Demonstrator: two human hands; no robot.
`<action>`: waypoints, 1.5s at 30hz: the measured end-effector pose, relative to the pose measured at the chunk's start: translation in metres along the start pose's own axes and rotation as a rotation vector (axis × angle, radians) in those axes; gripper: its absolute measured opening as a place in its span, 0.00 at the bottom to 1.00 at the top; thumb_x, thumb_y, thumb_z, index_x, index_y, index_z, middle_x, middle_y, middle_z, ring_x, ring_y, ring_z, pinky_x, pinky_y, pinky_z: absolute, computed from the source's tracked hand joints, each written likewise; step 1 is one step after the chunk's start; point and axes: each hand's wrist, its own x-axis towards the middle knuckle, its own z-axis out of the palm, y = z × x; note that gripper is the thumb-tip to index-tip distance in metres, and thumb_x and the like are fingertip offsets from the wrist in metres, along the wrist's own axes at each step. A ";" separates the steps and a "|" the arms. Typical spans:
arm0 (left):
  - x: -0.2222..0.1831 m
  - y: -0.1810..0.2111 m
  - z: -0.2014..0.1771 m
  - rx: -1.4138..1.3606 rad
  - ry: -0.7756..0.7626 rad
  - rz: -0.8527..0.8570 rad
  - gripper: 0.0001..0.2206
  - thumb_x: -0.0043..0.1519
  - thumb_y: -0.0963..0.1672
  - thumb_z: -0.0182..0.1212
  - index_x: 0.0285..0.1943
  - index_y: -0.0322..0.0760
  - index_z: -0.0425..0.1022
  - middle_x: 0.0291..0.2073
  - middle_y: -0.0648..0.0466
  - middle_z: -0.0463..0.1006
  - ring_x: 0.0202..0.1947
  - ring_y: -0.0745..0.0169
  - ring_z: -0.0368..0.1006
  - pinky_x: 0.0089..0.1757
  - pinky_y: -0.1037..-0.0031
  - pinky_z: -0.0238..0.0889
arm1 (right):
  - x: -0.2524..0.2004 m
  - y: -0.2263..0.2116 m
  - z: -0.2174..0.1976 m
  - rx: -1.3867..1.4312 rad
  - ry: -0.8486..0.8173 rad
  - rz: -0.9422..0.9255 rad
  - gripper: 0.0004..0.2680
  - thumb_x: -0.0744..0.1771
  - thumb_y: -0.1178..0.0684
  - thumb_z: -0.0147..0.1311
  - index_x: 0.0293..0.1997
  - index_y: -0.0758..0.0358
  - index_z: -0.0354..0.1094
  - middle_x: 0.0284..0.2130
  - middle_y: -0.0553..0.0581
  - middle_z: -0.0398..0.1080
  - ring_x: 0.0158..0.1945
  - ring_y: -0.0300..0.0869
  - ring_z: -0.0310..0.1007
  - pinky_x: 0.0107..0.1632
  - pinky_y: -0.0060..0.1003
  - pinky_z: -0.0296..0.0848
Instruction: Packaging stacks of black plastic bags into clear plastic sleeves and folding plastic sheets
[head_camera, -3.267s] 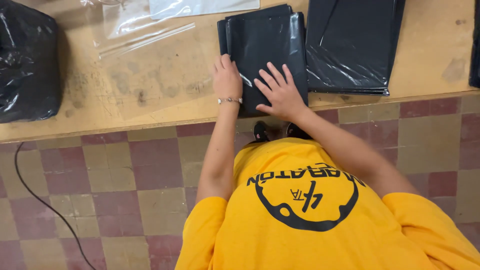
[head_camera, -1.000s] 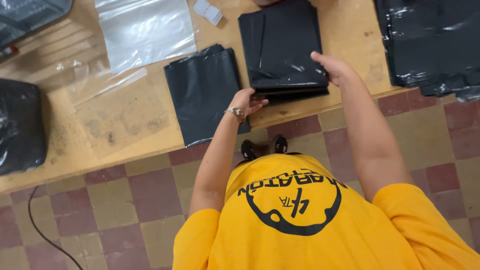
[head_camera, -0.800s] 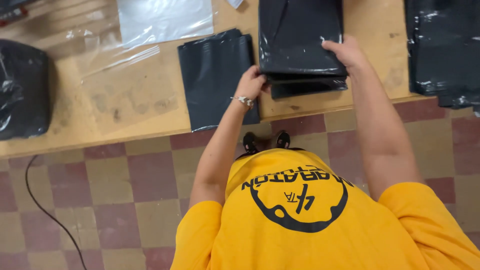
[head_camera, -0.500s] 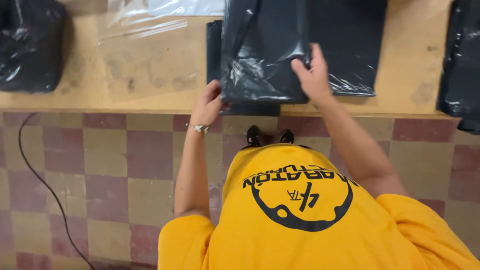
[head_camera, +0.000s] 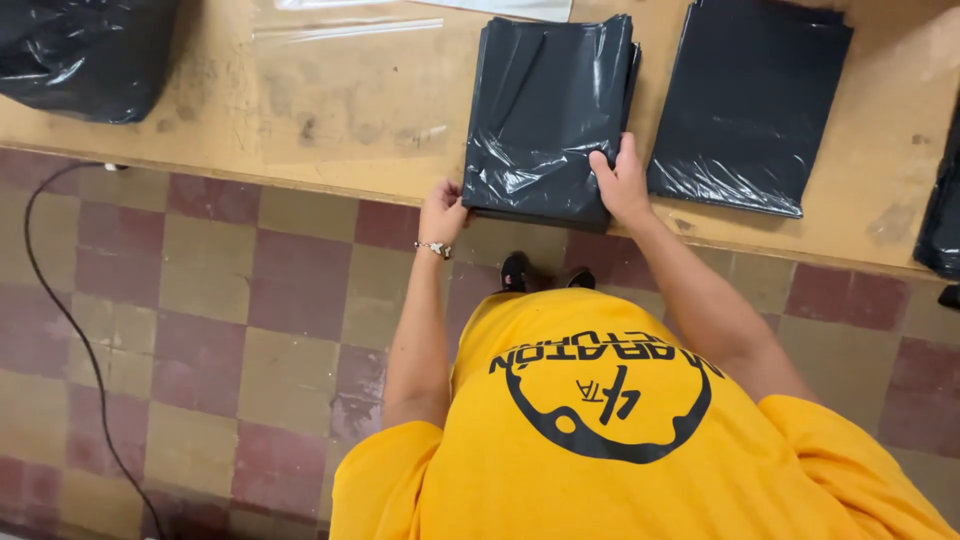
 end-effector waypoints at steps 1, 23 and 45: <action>-0.011 0.016 0.002 0.305 0.069 0.038 0.03 0.60 0.42 0.57 0.42 0.44 0.73 0.29 0.49 0.81 0.29 0.54 0.76 0.34 0.67 0.69 | 0.000 -0.004 -0.002 -0.071 -0.029 0.036 0.17 0.71 0.45 0.56 0.62 0.62 0.56 0.48 0.76 0.66 0.57 0.69 0.68 0.59 0.61 0.67; 0.005 0.057 0.038 0.714 0.163 0.243 0.10 0.67 0.50 0.57 0.54 0.51 0.67 0.49 0.46 0.81 0.53 0.37 0.76 0.54 0.52 0.68 | -0.015 -0.006 -0.025 -0.097 -0.035 0.165 0.12 0.63 0.52 0.66 0.46 0.60 0.69 0.33 0.60 0.75 0.39 0.52 0.78 0.42 0.46 0.74; -0.021 0.096 0.134 1.066 0.384 0.973 0.24 0.54 0.47 0.69 0.61 0.47 0.71 0.49 0.56 0.72 0.52 0.50 0.68 0.49 0.62 0.67 | 0.035 0.133 -0.217 -0.107 0.256 0.686 0.18 0.54 0.48 0.75 0.41 0.66 0.76 0.30 0.68 0.74 0.34 0.59 0.79 0.25 0.46 0.73</action>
